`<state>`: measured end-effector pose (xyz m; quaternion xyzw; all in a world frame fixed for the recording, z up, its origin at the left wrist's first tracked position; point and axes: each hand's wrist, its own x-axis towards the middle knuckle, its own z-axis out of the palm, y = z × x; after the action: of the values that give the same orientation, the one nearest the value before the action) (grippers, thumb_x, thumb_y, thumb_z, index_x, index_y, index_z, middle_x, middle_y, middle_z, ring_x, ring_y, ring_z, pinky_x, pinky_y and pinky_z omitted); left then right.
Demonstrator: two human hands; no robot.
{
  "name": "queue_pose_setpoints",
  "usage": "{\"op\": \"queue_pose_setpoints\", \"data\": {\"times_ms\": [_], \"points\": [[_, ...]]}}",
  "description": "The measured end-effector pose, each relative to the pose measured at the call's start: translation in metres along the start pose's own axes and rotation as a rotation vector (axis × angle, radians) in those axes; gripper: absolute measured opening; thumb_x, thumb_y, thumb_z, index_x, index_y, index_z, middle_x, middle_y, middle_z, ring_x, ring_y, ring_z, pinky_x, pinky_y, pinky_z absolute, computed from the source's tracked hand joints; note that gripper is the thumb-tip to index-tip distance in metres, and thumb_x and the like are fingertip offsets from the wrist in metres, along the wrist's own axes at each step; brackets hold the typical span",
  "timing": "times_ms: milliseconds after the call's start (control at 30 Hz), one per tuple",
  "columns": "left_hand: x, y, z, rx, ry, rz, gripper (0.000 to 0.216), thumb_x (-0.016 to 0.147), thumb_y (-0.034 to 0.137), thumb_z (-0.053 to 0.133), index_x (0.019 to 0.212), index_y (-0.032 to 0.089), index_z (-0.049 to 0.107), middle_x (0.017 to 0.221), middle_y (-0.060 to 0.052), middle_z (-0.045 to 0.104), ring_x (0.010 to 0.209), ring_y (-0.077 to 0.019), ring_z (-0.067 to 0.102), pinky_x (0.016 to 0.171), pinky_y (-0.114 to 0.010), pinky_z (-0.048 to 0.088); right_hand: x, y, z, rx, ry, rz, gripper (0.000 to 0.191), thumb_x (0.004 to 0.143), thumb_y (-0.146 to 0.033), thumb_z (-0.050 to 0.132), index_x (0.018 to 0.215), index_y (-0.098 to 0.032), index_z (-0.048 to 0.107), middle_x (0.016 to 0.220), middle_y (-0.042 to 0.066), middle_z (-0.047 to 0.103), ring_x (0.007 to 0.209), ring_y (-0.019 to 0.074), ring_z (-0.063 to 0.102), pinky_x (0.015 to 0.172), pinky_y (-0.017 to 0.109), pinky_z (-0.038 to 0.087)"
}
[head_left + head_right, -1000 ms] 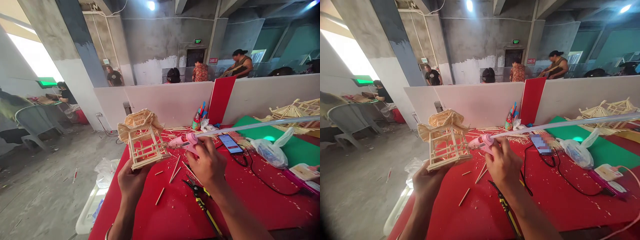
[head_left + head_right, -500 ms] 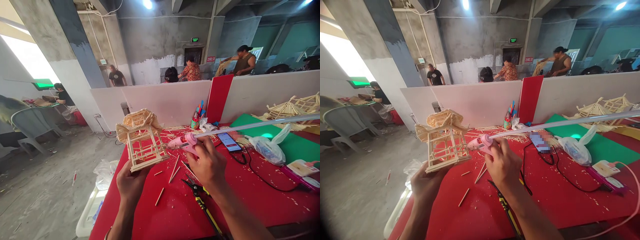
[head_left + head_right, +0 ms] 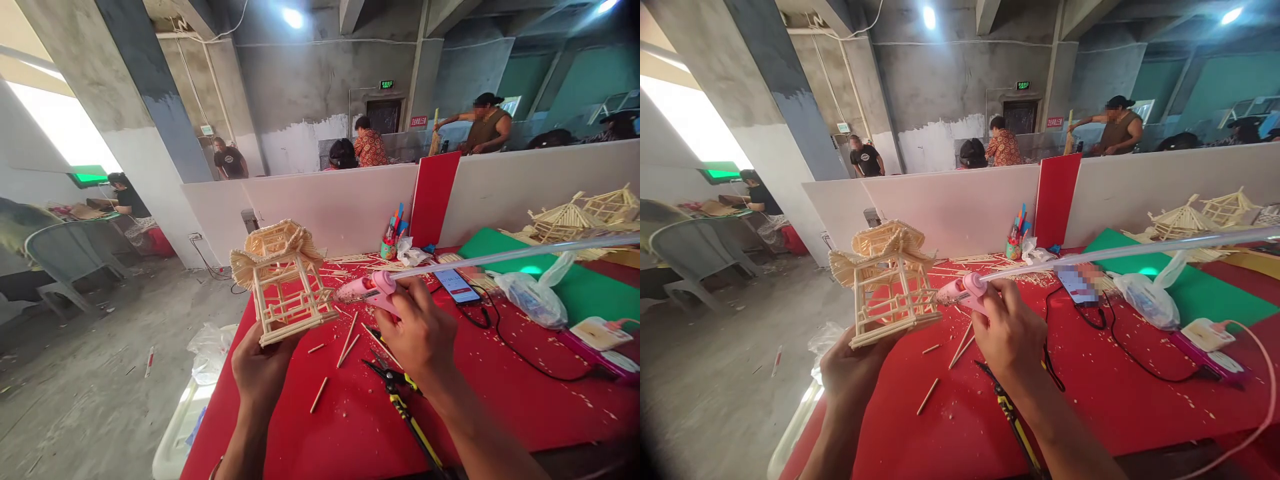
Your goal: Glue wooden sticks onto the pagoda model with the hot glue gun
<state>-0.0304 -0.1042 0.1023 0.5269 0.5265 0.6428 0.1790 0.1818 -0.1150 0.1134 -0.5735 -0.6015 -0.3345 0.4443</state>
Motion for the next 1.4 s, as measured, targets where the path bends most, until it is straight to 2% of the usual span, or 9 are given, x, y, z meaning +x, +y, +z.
{"op": "queue_pose_setpoints", "data": {"times_ms": [133, 267, 500, 633, 833, 967, 1200, 1400], "points": [[-0.001, 0.0, -0.002, 0.04, -0.005, -0.005, 0.019, 0.056, 0.031, 0.085, 0.064, 0.02, 0.072, 0.053, 0.003, 0.061, 0.049, -0.011, 0.053, 0.044, -0.019, 0.044, 0.001, -0.001, -0.001, 0.005, 0.019, 0.011, 0.02, 0.082, -0.016, 0.062, 0.1, -0.022, 0.066, 0.09, -0.001, 0.065, 0.064, 0.0071, 0.055, 0.052, 0.023, 0.034], [-0.002, 0.005, 0.0, -0.032, -0.015, -0.037, 0.018, 0.056, 0.029, 0.085, 0.065, 0.02, 0.072, 0.056, 0.003, 0.064, 0.052, -0.0122, 0.057, 0.047, -0.019, 0.047, 0.002, -0.003, -0.001, 0.009, 0.029, 0.009, 0.018, 0.08, -0.016, 0.063, 0.097, -0.021, 0.066, 0.087, 0.0, 0.065, 0.062, 0.008, 0.055, 0.051, 0.023, 0.034], [-0.003, 0.009, 0.002, -0.158, 0.006, -0.126, 0.02, 0.054, 0.029, 0.084, 0.067, 0.02, 0.072, 0.061, 0.002, 0.068, 0.059, -0.0152, 0.063, 0.052, -0.021, 0.051, -0.002, 0.002, 0.0, 0.036, 0.038, 0.02, 0.029, 0.078, -0.014, 0.064, 0.106, -0.023, 0.065, 0.09, -0.001, 0.065, 0.064, 0.0087, 0.057, 0.052, 0.023, 0.036], [-0.001, 0.003, 0.0, -0.253, 0.017, -0.201, 0.021, 0.05, 0.024, 0.084, 0.064, 0.018, 0.07, 0.056, 0.003, 0.065, 0.053, -0.0121, 0.057, 0.049, -0.02, 0.048, -0.003, 0.004, 0.003, 0.054, 0.03, 0.045, 0.032, 0.077, -0.014, 0.063, 0.108, -0.022, 0.065, 0.091, 0.0, 0.065, 0.065, 0.0095, 0.057, 0.052, 0.023, 0.035], [0.0, -0.011, 0.0, -0.414, -0.007, -0.313, 0.028, 0.043, 0.02, 0.085, 0.064, 0.015, 0.068, 0.051, 0.002, 0.063, 0.046, -0.0115, 0.054, 0.045, -0.022, 0.046, 0.001, 0.002, 0.002, 0.125, 0.069, 0.103, 0.02, 0.077, -0.016, 0.061, 0.096, -0.018, 0.065, 0.09, 0.003, 0.063, 0.064, 0.009, 0.054, 0.052, 0.022, 0.037], [-0.002, -0.014, 0.002, -0.428, -0.004, -0.332, 0.025, 0.044, 0.02, 0.085, 0.062, 0.015, 0.069, 0.05, 0.002, 0.062, 0.047, -0.0105, 0.053, 0.045, -0.02, 0.045, 0.006, 0.002, -0.002, 0.09, 0.108, 0.046, 0.021, 0.077, -0.015, 0.061, 0.097, -0.02, 0.065, 0.083, 0.001, 0.061, 0.061, 0.0085, 0.051, 0.05, 0.022, 0.035], [-0.003, -0.003, 0.004, -0.395, 0.001, -0.349, 0.03, 0.048, 0.023, 0.085, 0.075, 0.015, 0.075, 0.063, 0.0, 0.071, 0.058, -0.0157, 0.063, 0.054, -0.024, 0.053, 0.002, -0.002, 0.001, -0.003, 0.085, -0.002, 0.033, 0.073, -0.018, 0.067, 0.106, -0.023, 0.065, 0.085, -0.001, 0.063, 0.061, 0.0087, 0.053, 0.05, 0.023, 0.033], [-0.003, -0.002, 0.004, -0.331, -0.069, -0.361, 0.039, 0.05, 0.029, 0.085, 0.085, 0.014, 0.077, 0.074, -0.006, 0.076, 0.07, -0.024, 0.07, 0.058, -0.029, 0.058, -0.002, -0.007, 0.009, -0.102, 0.136, -0.071, 0.018, 0.077, -0.023, 0.068, 0.095, -0.021, 0.069, 0.074, 0.0, 0.061, 0.056, 0.01, 0.05, 0.051, 0.025, 0.033]]}}
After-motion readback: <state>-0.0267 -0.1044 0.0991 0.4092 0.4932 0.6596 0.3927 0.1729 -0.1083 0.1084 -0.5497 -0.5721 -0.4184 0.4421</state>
